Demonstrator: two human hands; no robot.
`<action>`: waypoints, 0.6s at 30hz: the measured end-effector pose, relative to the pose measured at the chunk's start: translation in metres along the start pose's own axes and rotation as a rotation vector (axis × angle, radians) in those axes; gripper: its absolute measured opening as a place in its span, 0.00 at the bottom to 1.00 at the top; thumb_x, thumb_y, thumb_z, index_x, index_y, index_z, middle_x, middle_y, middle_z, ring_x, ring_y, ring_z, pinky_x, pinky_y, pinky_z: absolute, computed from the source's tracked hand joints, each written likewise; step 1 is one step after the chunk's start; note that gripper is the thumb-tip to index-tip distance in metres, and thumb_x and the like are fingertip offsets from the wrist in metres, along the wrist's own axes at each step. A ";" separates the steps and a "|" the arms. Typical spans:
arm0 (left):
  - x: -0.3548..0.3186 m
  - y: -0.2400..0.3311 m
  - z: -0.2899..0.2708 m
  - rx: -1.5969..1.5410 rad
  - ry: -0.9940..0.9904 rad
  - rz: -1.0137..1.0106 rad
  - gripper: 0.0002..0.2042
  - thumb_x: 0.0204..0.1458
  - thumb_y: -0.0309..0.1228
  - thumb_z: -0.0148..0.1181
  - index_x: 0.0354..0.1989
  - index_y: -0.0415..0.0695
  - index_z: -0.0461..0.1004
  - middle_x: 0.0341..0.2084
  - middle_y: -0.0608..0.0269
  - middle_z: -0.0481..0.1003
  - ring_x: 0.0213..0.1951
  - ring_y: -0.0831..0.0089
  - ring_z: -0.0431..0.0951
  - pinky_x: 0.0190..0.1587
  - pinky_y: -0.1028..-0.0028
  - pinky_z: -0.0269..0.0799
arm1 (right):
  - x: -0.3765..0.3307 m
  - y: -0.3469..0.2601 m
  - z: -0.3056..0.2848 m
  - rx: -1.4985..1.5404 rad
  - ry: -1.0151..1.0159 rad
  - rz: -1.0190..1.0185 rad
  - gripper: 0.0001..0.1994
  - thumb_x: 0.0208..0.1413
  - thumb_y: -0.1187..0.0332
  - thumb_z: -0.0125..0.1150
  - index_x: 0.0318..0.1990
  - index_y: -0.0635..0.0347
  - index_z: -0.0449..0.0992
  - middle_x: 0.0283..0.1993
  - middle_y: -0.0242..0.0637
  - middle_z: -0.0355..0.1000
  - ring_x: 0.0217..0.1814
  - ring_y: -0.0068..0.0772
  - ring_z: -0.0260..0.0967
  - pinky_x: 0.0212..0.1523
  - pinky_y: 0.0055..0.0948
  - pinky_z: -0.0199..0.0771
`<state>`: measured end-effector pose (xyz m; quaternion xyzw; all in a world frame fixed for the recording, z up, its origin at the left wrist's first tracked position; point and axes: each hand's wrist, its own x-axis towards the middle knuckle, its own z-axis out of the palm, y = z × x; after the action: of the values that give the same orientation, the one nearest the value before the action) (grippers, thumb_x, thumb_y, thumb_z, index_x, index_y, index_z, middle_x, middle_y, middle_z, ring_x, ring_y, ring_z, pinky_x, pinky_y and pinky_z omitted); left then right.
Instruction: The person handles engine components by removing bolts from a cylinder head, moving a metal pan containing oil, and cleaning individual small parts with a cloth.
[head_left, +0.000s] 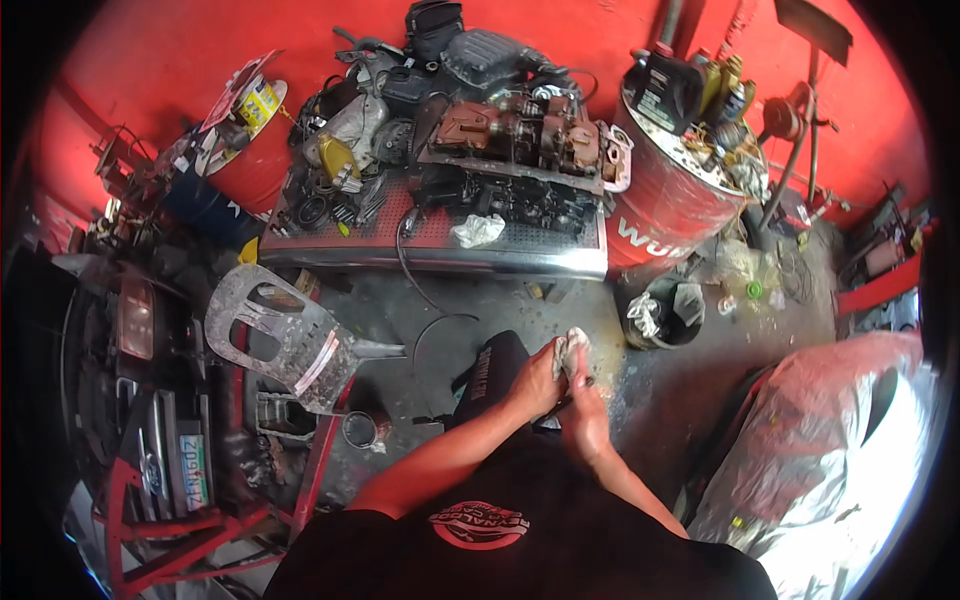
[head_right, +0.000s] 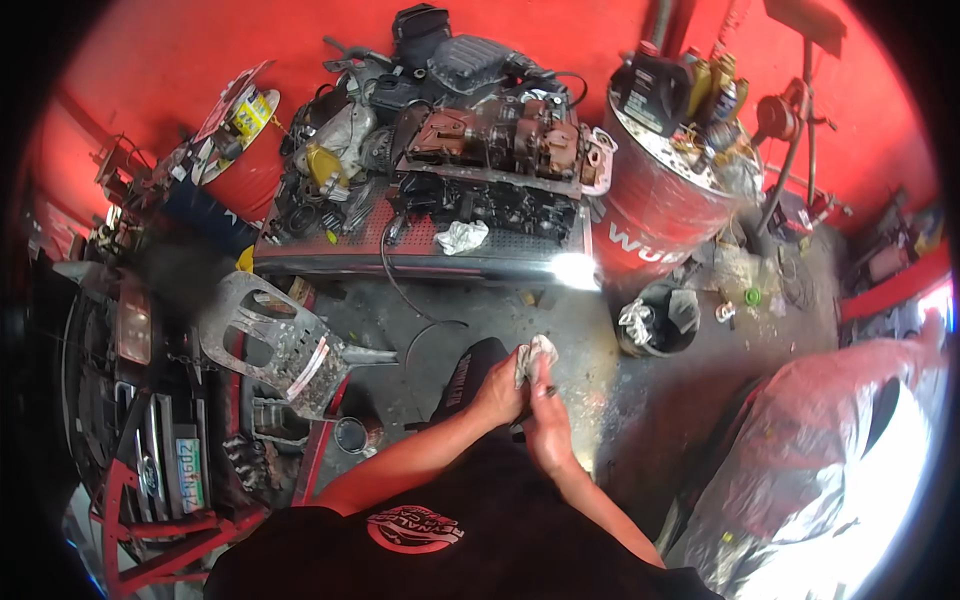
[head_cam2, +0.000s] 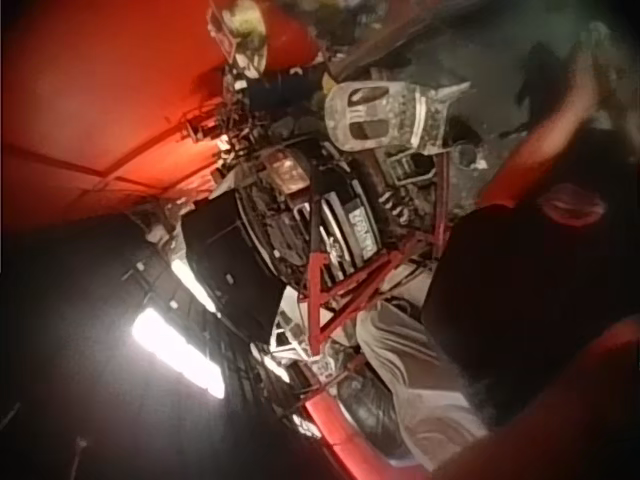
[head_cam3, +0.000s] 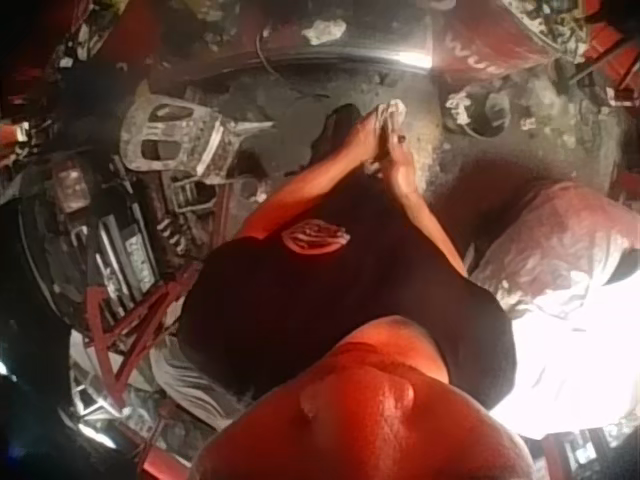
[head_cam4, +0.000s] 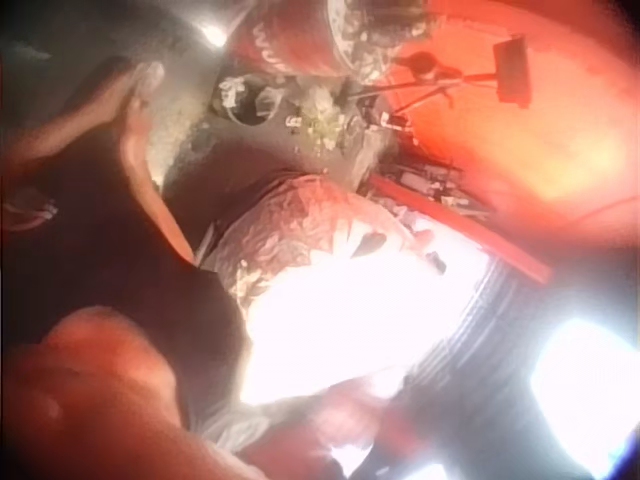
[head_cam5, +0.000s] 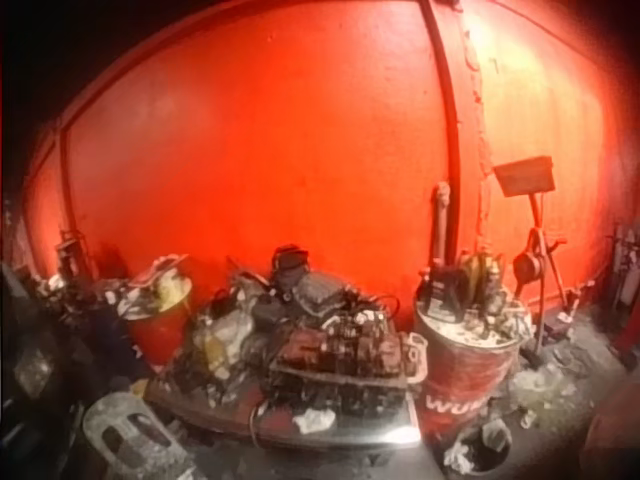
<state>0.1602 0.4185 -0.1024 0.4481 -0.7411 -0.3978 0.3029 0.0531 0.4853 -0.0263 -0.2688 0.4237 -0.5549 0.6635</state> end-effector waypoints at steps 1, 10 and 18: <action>0.016 0.003 -0.002 -0.109 0.039 -0.065 0.27 0.44 0.33 0.66 0.55 0.42 0.68 0.43 0.45 0.74 0.44 0.43 0.77 0.45 0.55 0.73 | 0.004 -0.002 -0.014 -0.312 -0.069 0.052 0.26 0.72 0.55 0.40 0.71 0.58 0.57 0.72 0.40 0.56 0.73 0.37 0.55 0.70 0.36 0.55; 0.157 -0.244 -0.087 -0.604 0.803 -0.750 0.19 0.56 0.40 0.60 0.53 0.45 0.74 0.45 0.57 0.79 0.44 0.58 0.80 0.47 0.60 0.75 | 0.148 -0.075 0.007 -0.428 0.041 0.083 0.15 0.71 0.64 0.45 0.60 0.58 0.67 0.33 0.26 0.64 0.25 0.14 0.52 0.26 0.18 0.54; 0.246 -0.276 -0.168 -0.082 0.081 -1.027 0.26 0.54 0.43 0.62 0.57 0.39 0.71 0.51 0.49 0.75 0.48 0.56 0.77 0.47 0.54 0.75 | 0.245 -0.091 0.027 -0.611 0.211 0.023 0.11 0.67 0.69 0.54 0.49 0.65 0.77 0.32 0.29 0.66 0.26 0.18 0.63 0.28 0.23 0.66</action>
<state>0.3107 0.0643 -0.2333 0.7570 -0.3972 -0.5061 0.1143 0.0365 0.2239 -0.0019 -0.3918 0.6400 -0.4195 0.5108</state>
